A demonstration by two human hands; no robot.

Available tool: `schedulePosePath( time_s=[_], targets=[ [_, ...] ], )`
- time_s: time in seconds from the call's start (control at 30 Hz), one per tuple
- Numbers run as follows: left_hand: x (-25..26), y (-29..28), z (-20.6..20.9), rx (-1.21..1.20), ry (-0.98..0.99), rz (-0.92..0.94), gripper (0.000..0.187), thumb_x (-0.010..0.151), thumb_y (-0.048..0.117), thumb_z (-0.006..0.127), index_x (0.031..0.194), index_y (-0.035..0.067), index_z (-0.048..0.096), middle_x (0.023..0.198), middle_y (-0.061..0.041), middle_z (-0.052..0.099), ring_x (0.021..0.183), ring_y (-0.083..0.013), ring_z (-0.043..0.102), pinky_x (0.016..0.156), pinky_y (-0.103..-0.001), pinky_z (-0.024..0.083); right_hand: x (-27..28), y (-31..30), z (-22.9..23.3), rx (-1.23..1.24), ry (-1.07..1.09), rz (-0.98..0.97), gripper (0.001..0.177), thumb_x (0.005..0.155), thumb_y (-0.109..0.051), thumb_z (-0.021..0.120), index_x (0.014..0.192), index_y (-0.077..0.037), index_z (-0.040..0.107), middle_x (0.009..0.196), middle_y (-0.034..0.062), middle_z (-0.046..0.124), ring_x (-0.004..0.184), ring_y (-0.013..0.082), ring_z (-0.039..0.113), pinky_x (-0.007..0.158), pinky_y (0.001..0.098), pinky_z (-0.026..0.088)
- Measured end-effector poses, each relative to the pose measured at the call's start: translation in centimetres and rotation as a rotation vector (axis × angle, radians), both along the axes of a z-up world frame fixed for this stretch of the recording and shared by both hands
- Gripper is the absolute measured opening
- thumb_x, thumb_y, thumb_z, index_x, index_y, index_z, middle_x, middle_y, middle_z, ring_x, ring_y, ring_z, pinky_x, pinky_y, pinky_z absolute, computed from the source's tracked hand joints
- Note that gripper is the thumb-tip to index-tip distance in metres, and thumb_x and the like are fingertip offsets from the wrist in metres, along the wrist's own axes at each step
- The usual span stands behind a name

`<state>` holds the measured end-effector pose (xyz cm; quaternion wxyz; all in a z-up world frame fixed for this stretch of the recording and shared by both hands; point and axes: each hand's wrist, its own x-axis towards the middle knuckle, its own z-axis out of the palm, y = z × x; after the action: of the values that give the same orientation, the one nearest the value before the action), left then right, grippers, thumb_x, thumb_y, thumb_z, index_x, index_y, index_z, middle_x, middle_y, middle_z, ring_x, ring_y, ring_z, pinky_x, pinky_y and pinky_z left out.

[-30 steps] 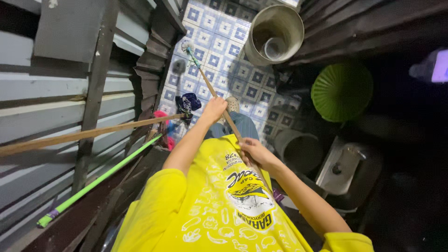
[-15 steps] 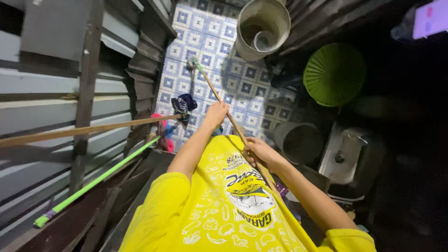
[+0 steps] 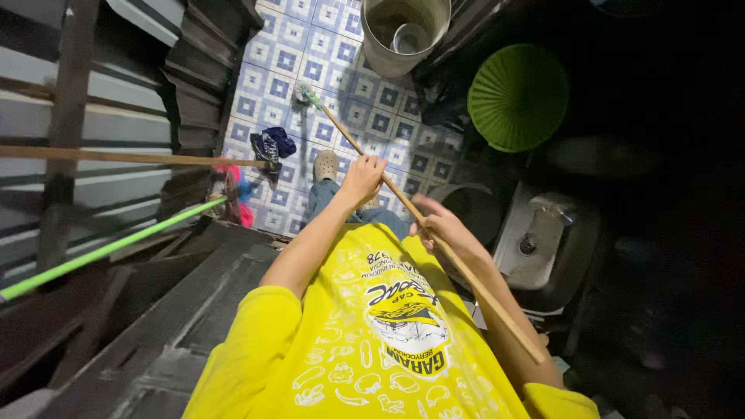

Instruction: The person scrubs a wall-mounted blue urinal with a long-handled brush, then pours water from a plastic cup into the urinal to rinse it. They repeat the scrubbing action multiple times, focusing on the interior surface of the urinal.

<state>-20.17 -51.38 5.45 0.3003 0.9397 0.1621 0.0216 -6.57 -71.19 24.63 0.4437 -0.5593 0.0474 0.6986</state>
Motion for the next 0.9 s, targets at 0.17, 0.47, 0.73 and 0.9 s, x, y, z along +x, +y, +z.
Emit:
schedulePosePath(
  time_s=[0.17,0.47,0.73,0.9],
  targets=[
    [-1.1,-0.4,3.1,-0.178,-0.119,0.074,0.059,0.087,0.023,0.075,0.14,0.006,0.054,0.139,-0.024,0.057,0.119,-0.0395,0.058,0.099,-0.05,0.05,3.0,-4.1,3.8,0.293,-0.062,-0.119,0.036,0.115,-0.018,0.05,0.137,0.009,0.054,0.097,0.0209,0.071,0.07,0.0213,0.067,0.062,0.0307,0.054],
    [-11.1,5.4,6.3,-0.077,0.004,0.574,0.061,0.095,0.021,0.071,0.15,0.007,0.048,0.154,-0.025,0.045,0.138,-0.0433,0.047,0.116,-0.054,0.033,3.5,5.0,7.2,0.754,-0.489,0.008,0.042,0.109,-0.03,0.057,0.142,-0.005,0.049,0.122,0.0208,0.072,0.107,0.0263,0.071,0.092,0.0347,0.057],
    [-21.7,10.0,8.7,0.008,-0.16,0.919,0.06,0.096,0.015,0.068,0.15,0.005,0.046,0.155,-0.026,0.044,0.143,-0.0442,0.043,0.118,-0.05,0.037,-1.8,20.1,4.7,0.53,-1.63,0.466,0.012,0.105,-0.012,0.064,0.112,-0.002,0.066,0.092,0.0226,0.06,0.08,0.0337,0.062,0.071,0.0444,0.051],
    [-26.3,13.6,9.1,0.023,-0.163,1.021,0.06,0.098,0.015,0.068,0.153,0.006,0.044,0.157,-0.026,0.043,0.144,-0.0448,0.041,0.118,-0.052,0.035,-5.2,28.0,-2.3,0.779,-1.617,0.393,0.009,0.107,-0.011,0.064,0.109,-0.002,0.062,0.103,0.017,0.064,0.095,0.0344,0.063,0.083,0.0457,0.052]
  ],
)
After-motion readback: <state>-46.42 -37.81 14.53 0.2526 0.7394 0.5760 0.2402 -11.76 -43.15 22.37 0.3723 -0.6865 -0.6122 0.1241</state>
